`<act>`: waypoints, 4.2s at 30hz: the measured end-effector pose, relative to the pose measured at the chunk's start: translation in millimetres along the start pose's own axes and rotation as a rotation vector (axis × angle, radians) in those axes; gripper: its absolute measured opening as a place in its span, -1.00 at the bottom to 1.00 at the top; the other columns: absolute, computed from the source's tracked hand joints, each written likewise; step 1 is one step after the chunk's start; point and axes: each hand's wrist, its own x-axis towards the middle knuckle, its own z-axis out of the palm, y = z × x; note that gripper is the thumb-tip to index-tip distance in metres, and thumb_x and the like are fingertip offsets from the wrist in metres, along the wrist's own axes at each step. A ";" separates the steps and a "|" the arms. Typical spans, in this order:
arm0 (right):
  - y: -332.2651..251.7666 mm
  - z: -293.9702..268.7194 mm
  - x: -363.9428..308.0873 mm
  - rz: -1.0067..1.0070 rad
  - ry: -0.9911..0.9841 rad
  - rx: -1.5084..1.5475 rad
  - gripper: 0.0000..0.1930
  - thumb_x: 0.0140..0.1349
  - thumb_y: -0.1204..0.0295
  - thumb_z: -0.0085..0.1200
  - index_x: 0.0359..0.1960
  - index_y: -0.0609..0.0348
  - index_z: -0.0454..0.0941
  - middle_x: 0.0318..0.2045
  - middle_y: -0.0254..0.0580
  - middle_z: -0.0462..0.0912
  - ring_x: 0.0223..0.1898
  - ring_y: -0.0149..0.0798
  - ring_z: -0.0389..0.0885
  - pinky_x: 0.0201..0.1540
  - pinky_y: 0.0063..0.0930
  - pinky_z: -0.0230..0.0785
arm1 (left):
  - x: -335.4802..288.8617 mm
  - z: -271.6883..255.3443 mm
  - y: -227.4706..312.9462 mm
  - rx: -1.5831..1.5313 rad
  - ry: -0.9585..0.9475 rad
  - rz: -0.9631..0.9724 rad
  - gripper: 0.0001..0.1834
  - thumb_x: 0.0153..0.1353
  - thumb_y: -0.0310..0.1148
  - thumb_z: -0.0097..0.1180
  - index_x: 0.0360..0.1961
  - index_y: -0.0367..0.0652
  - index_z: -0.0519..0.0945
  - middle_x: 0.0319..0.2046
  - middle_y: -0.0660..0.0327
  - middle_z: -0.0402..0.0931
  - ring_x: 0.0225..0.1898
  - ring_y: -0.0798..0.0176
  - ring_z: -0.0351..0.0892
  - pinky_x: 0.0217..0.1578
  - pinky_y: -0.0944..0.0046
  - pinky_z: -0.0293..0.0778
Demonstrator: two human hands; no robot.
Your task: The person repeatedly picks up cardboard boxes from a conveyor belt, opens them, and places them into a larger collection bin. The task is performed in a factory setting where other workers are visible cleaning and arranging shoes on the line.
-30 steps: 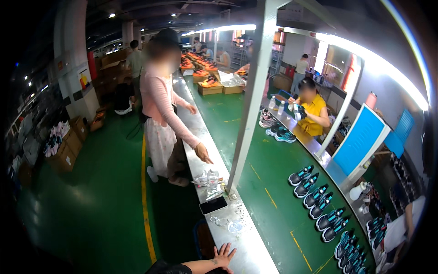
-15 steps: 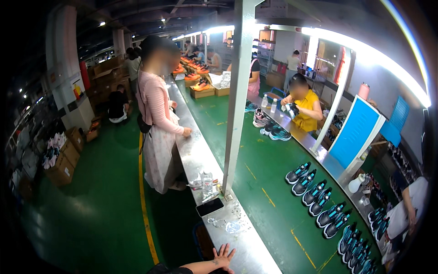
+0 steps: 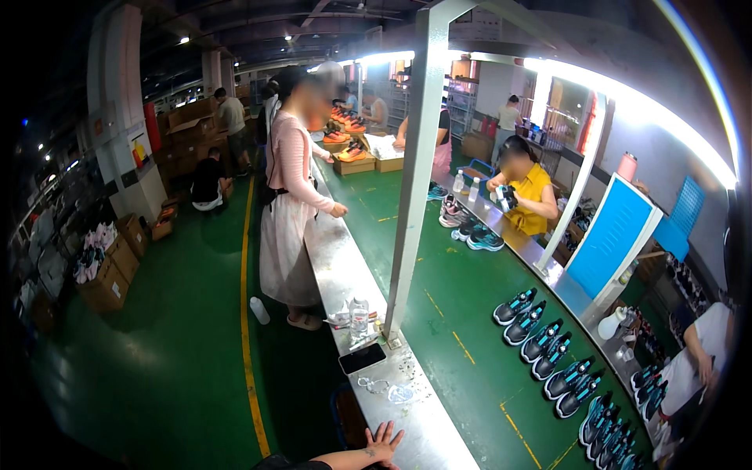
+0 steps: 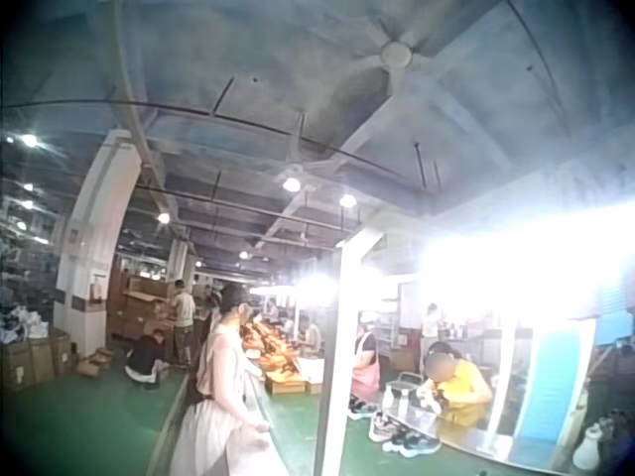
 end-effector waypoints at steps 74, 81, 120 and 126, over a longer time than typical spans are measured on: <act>7.5 18.5 6.1 -0.081 0.048 -0.043 0.17 -0.08 -0.23 0.04 0.32 0.17 -0.46 0.23 0.59 -0.44 0.29 0.41 -0.53 0.20 0.36 -0.37 | 0.4 4.6 -7.8 -0.045 0.044 0.001 0.41 -0.37 0.39 0.21 0.34 0.13 -0.44 0.30 -0.03 -0.79 0.32 -0.16 -0.77 0.08 -0.52 -0.44; 12.7 23.9 -4.6 -0.006 0.019 -0.003 0.17 -0.07 -0.25 0.02 0.32 0.16 -0.47 0.23 0.57 -0.43 0.29 0.41 -0.53 0.19 0.37 -0.40 | 0.9 0.0 -1.6 0.016 -0.044 -0.017 0.40 -0.34 0.39 0.19 0.33 0.13 -0.48 0.29 -0.04 -0.80 0.31 -0.15 -0.81 0.10 -0.50 -0.48; -21.8 13.0 -10.3 0.000 0.172 0.157 0.00 0.02 -0.10 0.06 0.34 0.01 -0.30 0.30 0.33 -0.46 0.33 0.27 -0.48 0.16 0.45 -0.42 | -9.7 25.3 -123.1 -0.407 -0.418 0.557 -0.60 0.19 -0.25 -0.03 -0.01 -0.26 0.47 -0.05 -0.06 0.41 -0.03 0.01 0.39 0.02 0.23 0.30; -26.8 10.5 -10.4 -0.019 0.169 0.168 0.00 0.03 -0.12 0.04 0.34 0.02 -0.31 0.29 0.35 -0.47 0.33 0.29 -0.51 0.16 0.45 -0.43 | -13.9 -2.6 -87.6 -0.185 -0.409 0.810 -0.67 0.22 -0.44 -0.21 -0.06 -0.29 0.49 -0.05 -0.08 0.46 0.05 -0.03 0.39 0.08 0.15 0.25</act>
